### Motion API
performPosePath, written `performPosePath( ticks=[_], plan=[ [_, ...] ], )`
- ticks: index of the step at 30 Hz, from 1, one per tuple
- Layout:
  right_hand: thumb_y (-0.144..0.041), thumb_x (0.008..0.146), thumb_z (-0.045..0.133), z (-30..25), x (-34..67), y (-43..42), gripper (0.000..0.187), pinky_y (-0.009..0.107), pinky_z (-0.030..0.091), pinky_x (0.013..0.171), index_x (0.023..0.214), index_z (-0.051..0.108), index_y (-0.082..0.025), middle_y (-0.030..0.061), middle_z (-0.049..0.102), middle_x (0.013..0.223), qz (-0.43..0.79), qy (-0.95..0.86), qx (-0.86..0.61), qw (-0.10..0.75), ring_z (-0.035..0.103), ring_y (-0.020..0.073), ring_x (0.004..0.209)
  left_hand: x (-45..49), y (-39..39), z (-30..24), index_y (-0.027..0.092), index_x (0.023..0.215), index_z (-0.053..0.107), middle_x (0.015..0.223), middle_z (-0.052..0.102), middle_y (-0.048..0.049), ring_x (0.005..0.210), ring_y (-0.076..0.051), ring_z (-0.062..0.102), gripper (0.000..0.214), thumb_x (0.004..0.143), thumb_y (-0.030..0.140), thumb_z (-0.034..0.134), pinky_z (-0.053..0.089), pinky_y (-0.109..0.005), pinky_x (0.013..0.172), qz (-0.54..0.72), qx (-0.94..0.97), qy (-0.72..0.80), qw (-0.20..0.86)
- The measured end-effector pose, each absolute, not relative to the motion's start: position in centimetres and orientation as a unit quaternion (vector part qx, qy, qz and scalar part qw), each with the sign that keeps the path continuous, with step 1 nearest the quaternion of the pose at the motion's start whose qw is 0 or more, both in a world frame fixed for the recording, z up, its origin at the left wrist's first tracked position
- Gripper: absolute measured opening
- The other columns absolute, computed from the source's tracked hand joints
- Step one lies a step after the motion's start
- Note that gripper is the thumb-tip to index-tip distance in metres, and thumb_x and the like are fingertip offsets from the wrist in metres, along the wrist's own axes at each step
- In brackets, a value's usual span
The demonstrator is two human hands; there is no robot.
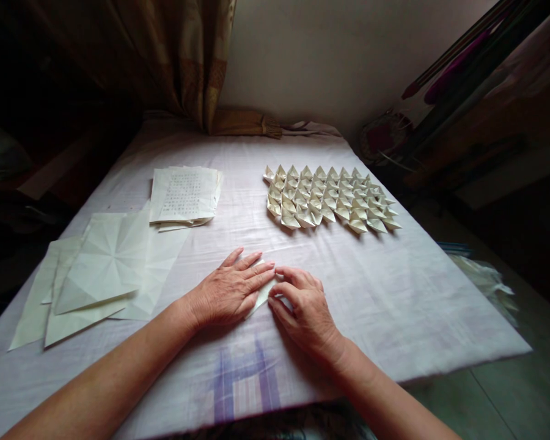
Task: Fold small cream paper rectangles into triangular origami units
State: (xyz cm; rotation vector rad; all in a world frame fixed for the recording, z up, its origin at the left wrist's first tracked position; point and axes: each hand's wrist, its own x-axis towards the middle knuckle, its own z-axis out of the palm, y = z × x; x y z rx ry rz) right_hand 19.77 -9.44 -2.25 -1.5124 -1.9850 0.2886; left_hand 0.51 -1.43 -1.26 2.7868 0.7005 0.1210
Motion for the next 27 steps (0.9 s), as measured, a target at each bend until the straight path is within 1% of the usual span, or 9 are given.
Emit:
performPosePath(
  ticks=[3, 7, 10, 13, 15, 17, 19, 23, 27],
  plan=[
    [-0.016, 0.084, 0.061, -2.2, 19.5, -9.5, 0.008, 0.039, 0.038, 0.091, 0.081, 0.064, -0.022, 0.0067, 0.063, 0.119, 0.101, -0.753, -0.576, 0.303, 0.055, 0.0234, 0.109, 0.5, -1.5, -1.3, 0.023, 0.145, 0.039, 0.151, 0.043, -0.0017, 0.144, -0.024, 0.027, 0.053, 0.092, 0.021, 0.041, 0.004, -0.047, 0.119, 0.041, 0.960, 0.244, 0.129],
    [-0.015, 0.085, 0.058, -2.3, 19.3, -9.8, 0.009, 0.041, 0.037, 0.095, 0.080, 0.062, -0.021, 0.0078, 0.061, 0.122, 0.106, -0.759, -0.566, 0.304, 0.053, 0.0243, 0.113, 0.6, -1.5, -1.3, 0.024, 0.144, 0.041, 0.150, 0.044, -0.0015, 0.144, -0.024, 0.027, 0.053, 0.092, 0.021, 0.041, 0.005, -0.047, 0.119, 0.045, 0.960, 0.246, 0.127],
    [-0.017, 0.085, 0.059, -2.3, 19.4, -10.0, 0.006, 0.041, 0.036, 0.097, 0.087, 0.062, -0.022, 0.0088, 0.061, 0.124, 0.117, -0.754, -0.564, 0.314, 0.052, 0.0245, 0.117, 0.6, -1.5, -1.2, 0.024, 0.144, 0.041, 0.150, 0.043, -0.0006, 0.144, -0.024, 0.028, 0.052, 0.092, 0.022, 0.041, 0.006, -0.047, 0.119, 0.037, 0.959, 0.248, 0.132],
    [-0.018, 0.084, 0.060, -2.3, 19.3, -9.9, 0.011, 0.042, 0.036, 0.098, 0.094, 0.063, -0.023, 0.0090, 0.059, 0.128, 0.119, -0.755, -0.564, 0.313, 0.051, 0.0247, 0.119, 0.6, -1.5, -1.2, 0.024, 0.144, 0.041, 0.151, 0.043, -0.0009, 0.144, -0.024, 0.028, 0.051, 0.093, 0.022, 0.040, 0.006, -0.047, 0.119, 0.035, 0.958, 0.252, 0.131],
    [-0.018, 0.084, 0.060, -2.3, 19.1, -9.8, 0.007, 0.042, 0.036, 0.098, 0.087, 0.063, -0.023, 0.0082, 0.058, 0.130, 0.117, -0.758, -0.564, 0.306, 0.050, 0.0249, 0.120, 0.6, -1.5, -1.1, 0.023, 0.144, 0.041, 0.150, 0.044, -0.0017, 0.144, -0.024, 0.028, 0.051, 0.093, 0.023, 0.040, 0.006, -0.046, 0.119, 0.040, 0.959, 0.251, 0.128],
    [-0.016, 0.085, 0.059, -2.4, 18.9, -9.8, 0.008, 0.043, 0.036, 0.098, 0.080, 0.062, -0.022, 0.0081, 0.057, 0.132, 0.115, -0.760, -0.564, 0.302, 0.049, 0.0251, 0.122, 0.6, -1.5, -1.1, 0.022, 0.144, 0.042, 0.150, 0.044, -0.0026, 0.144, -0.024, 0.028, 0.051, 0.093, 0.024, 0.041, 0.006, -0.046, 0.119, 0.041, 0.959, 0.250, 0.126],
    [-0.016, 0.085, 0.058, -2.4, 18.8, -10.0, 0.009, 0.043, 0.036, 0.099, 0.080, 0.062, -0.022, 0.0090, 0.057, 0.132, 0.115, -0.762, -0.560, 0.304, 0.048, 0.0254, 0.123, 0.6, -1.5, -1.1, 0.022, 0.143, 0.042, 0.150, 0.044, -0.0028, 0.144, -0.024, 0.028, 0.051, 0.093, 0.024, 0.041, 0.006, -0.046, 0.119, 0.036, 0.959, 0.251, 0.128],
    [-0.017, 0.086, 0.056, -2.5, 18.8, -10.4, 0.008, 0.044, 0.036, 0.099, 0.082, 0.061, -0.022, 0.0100, 0.057, 0.131, 0.121, -0.759, -0.557, 0.314, 0.048, 0.0253, 0.124, 0.5, -1.5, -1.2, 0.022, 0.144, 0.042, 0.151, 0.043, -0.0020, 0.144, -0.024, 0.027, 0.051, 0.093, 0.024, 0.041, 0.005, -0.046, 0.119, 0.031, 0.959, 0.251, 0.130],
    [-0.016, 0.083, 0.057, -2.4, 19.0, -10.4, 0.012, 0.044, 0.036, 0.101, 0.094, 0.060, -0.021, 0.0118, 0.056, 0.132, 0.122, -0.745, -0.571, 0.321, 0.047, 0.0254, 0.125, 0.5, -1.4, -1.4, 0.023, 0.146, 0.039, 0.152, 0.041, -0.0001, 0.145, -0.023, 0.024, 0.053, 0.093, 0.023, 0.040, 0.003, -0.045, 0.119, 0.034, 0.960, 0.248, 0.128]
  ],
)
